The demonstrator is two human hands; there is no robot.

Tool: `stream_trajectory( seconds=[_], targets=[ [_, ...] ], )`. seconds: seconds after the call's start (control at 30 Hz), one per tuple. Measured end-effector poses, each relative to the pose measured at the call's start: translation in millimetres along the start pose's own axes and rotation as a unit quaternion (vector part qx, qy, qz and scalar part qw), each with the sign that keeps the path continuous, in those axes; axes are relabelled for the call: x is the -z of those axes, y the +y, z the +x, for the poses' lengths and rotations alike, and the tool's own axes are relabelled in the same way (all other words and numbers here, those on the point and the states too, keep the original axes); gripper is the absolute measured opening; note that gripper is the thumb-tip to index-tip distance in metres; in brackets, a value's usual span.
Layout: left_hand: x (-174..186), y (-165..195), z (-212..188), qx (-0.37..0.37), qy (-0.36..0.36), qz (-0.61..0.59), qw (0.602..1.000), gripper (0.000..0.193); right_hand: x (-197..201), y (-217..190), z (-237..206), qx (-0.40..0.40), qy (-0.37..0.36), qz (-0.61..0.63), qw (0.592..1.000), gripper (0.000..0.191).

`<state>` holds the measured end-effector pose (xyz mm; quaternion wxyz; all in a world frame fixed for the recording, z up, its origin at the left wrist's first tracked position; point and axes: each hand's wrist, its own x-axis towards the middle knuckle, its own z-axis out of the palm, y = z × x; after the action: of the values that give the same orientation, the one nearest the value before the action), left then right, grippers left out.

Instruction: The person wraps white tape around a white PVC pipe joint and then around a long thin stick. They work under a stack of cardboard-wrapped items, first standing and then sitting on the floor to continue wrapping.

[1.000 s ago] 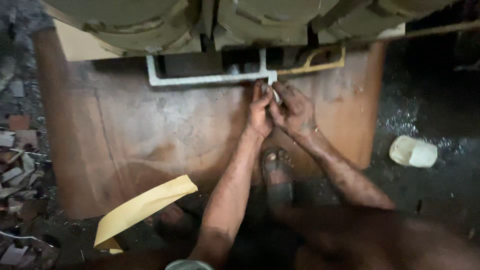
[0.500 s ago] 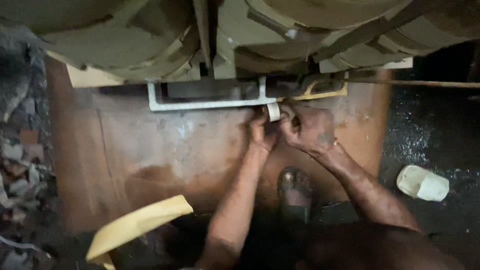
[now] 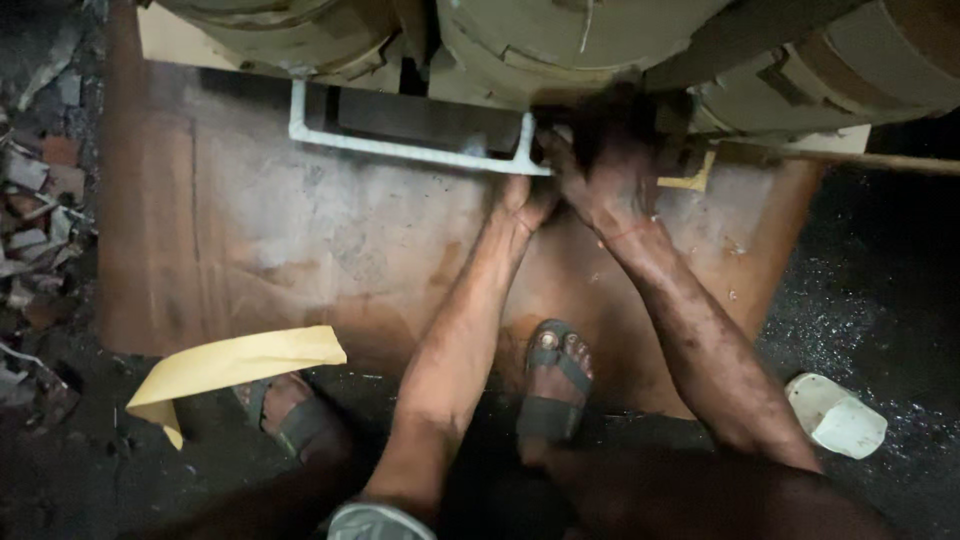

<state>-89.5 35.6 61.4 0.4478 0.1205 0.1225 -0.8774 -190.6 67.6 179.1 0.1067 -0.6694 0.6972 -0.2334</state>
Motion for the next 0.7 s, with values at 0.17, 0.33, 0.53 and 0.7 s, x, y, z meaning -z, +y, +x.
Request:
stream_trajectory(
  seconds=[0.17, 0.33, 0.53, 0.7],
  targets=[
    [20.2, -13.8, 6.7, -0.017, -0.008, 0.028, 0.999, 0.039, -16.1, 1.6, 5.7, 0.014, 0.058, 0.01, 0.998, 0.05],
    [34.2, -36.4, -41.6, -0.109, 0.008, 0.078, 0.991, 0.04, 12.2, -6.9, -55.3, 0.101, 0.1, 0.089, 0.986, 0.044],
    [13.8, -52.2, -104.3, -0.101, 0.061, 0.135, 0.984, 0.05, 25.6, -27.6, -85.1, 0.134, 0.035, 0.124, 0.983, 0.043],
    [24.2, -60.3, -91.5, -0.104, 0.033, 0.103, 0.989, 0.043, 44.8, -25.8, -72.3, 0.043, -0.163, 0.077, 0.983, 0.055]
  ],
)
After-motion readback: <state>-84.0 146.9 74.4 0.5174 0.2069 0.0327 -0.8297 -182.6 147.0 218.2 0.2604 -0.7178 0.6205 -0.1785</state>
